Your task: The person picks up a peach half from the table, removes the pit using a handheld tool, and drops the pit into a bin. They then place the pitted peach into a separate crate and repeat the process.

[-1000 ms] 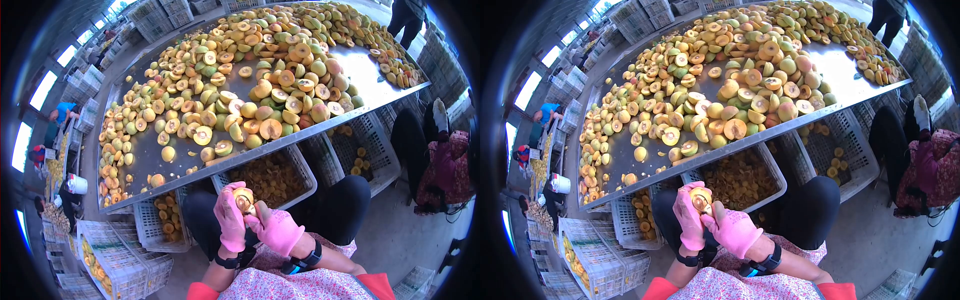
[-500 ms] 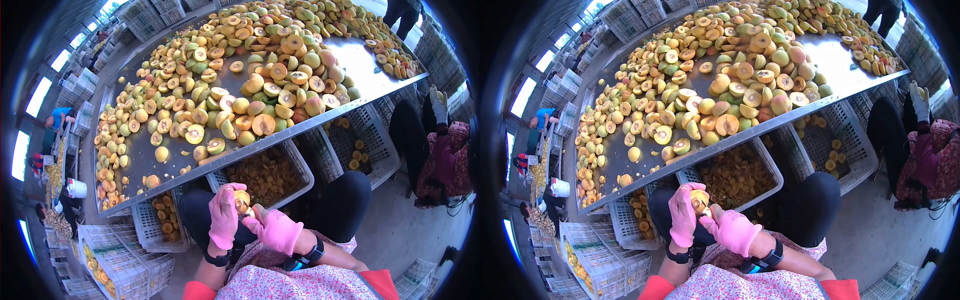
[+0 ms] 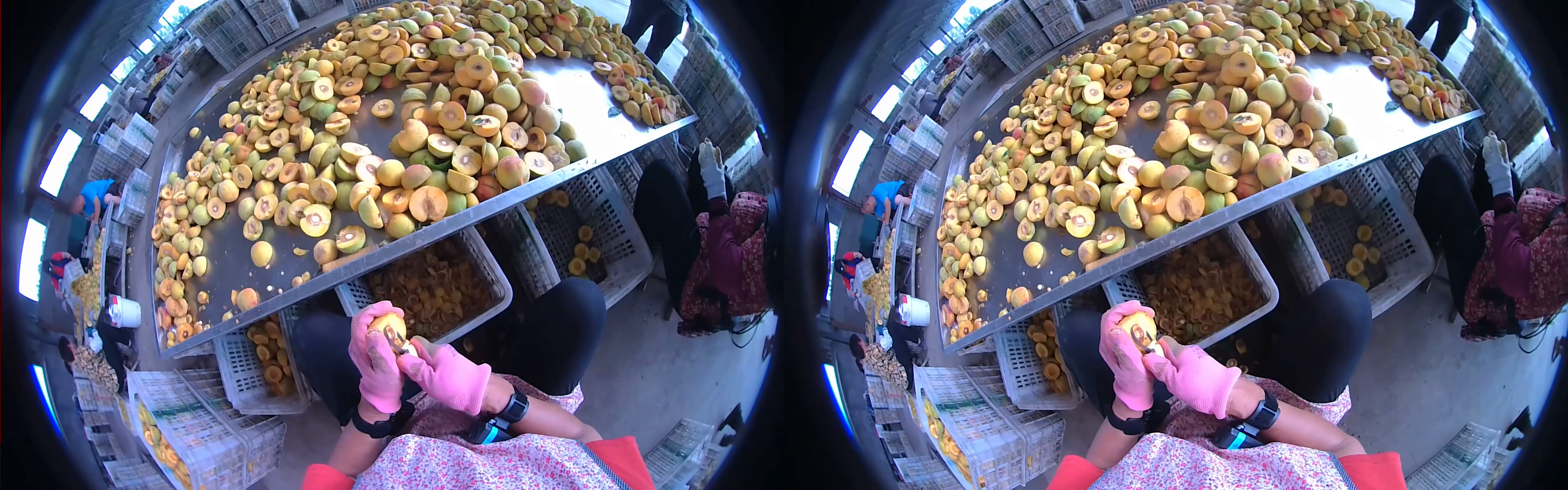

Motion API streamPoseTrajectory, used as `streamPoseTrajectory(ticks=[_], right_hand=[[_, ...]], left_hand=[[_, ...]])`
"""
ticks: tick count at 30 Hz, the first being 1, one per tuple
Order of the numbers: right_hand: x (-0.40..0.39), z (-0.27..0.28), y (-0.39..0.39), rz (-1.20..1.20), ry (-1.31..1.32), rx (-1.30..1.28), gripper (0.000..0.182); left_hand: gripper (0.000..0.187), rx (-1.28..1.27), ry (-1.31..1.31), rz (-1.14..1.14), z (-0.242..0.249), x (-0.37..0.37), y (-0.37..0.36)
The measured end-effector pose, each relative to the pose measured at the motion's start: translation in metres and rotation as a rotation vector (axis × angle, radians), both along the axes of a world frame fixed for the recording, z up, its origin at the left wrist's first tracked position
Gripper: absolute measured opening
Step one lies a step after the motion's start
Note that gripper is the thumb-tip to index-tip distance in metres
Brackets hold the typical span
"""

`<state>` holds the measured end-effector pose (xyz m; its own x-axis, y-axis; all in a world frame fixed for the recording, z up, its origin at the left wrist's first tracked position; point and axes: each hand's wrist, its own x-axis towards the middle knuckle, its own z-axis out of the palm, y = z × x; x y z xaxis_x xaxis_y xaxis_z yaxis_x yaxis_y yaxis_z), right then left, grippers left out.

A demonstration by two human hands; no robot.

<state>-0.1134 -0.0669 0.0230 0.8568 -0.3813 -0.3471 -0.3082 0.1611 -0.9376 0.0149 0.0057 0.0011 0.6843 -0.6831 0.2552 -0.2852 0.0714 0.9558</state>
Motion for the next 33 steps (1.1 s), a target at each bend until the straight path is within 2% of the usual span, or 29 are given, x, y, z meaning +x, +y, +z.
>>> streamPoseTrajectory(ticks=[2,4,5,9,11,12,14,15,17,19,21,24,26,28,29,30,31,32,33], right_hand=[[0.002,0.007,-0.004,0.064,0.044,-0.034,0.045],[0.005,0.014,-0.004,0.134,0.126,-0.211,0.046],[0.006,0.013,-0.002,0.134,0.127,-0.208,0.046],[0.009,0.007,0.000,0.138,0.109,-0.206,0.047],[0.009,0.001,0.000,0.172,0.141,-0.248,0.048],[0.008,0.000,0.001,0.178,0.147,-0.249,0.048],[0.009,-0.001,0.002,0.161,0.147,-0.250,0.048],[0.009,-0.004,0.003,0.160,0.151,-0.246,0.048],[0.012,-0.010,0.001,0.136,0.087,-0.103,0.046],[0.011,-0.011,0.003,0.104,0.054,-0.067,0.045],[0.012,-0.011,0.004,0.096,0.062,-0.004,0.044],[0.010,-0.004,0.004,0.101,0.024,0.014,0.044],[0.007,-0.004,0.004,0.127,0.042,0.037,0.047],[0.008,-0.007,0.006,0.131,0.019,0.048,0.045],[0.008,-0.014,0.008,0.131,0.018,0.048,0.045],[0.009,-0.021,0.011,0.132,-0.032,0.259,0.043],[0.010,-0.024,0.012,0.135,-0.083,0.468,0.042],[0.006,-0.024,0.012,0.143,-0.083,0.470,0.042],[0.003,-0.009,0.003,0.186,-0.039,0.633,0.040]], left_hand=[[0.054,0.001,0.056,0.006,0.004,0.002,0.001],[0.054,0.051,0.305,-0.010,0.013,0.002,0.001],[0.053,0.057,0.376,0.005,0.015,0.003,0.001],[0.052,0.118,0.416,-0.017,0.018,0.013,0.003],[0.067,0.263,0.431,-0.076,0.021,0.018,0.002],[0.067,0.260,0.438,-0.071,0.019,0.022,0.004],[0.053,0.299,0.530,-0.208,0.013,0.032,0.008],[0.053,0.373,0.547,-0.225,0.018,0.034,0.007],[0.053,0.334,0.455,-0.183,0.014,0.029,0.007],[0.054,0.292,0.357,-0.145,0.007,0.020,0.006],[0.062,0.121,0.250,-0.006,-0.002,0.009,0.008],[0.055,0.054,0.250,0.016,-0.002,0.005,0.008],[0.055,0.097,0.252,0.003,0.003,0.010,0.011],[0.055,0.172,0.318,-0.153,0.006,0.019,0.014],[0.058,0.162,0.327,-0.158,0.006,0.021,0.013],[0.058,0.165,0.331,-0.155,0.006,0.024,0.014],[0.059,0.147,0.341,-0.248,0.007,0.031,0.015],[0.061,0.128,0.348,-0.339,0.009,0.036,0.016],[0.063,0.125,0.339,-0.369,0.012,0.038,0.017]])
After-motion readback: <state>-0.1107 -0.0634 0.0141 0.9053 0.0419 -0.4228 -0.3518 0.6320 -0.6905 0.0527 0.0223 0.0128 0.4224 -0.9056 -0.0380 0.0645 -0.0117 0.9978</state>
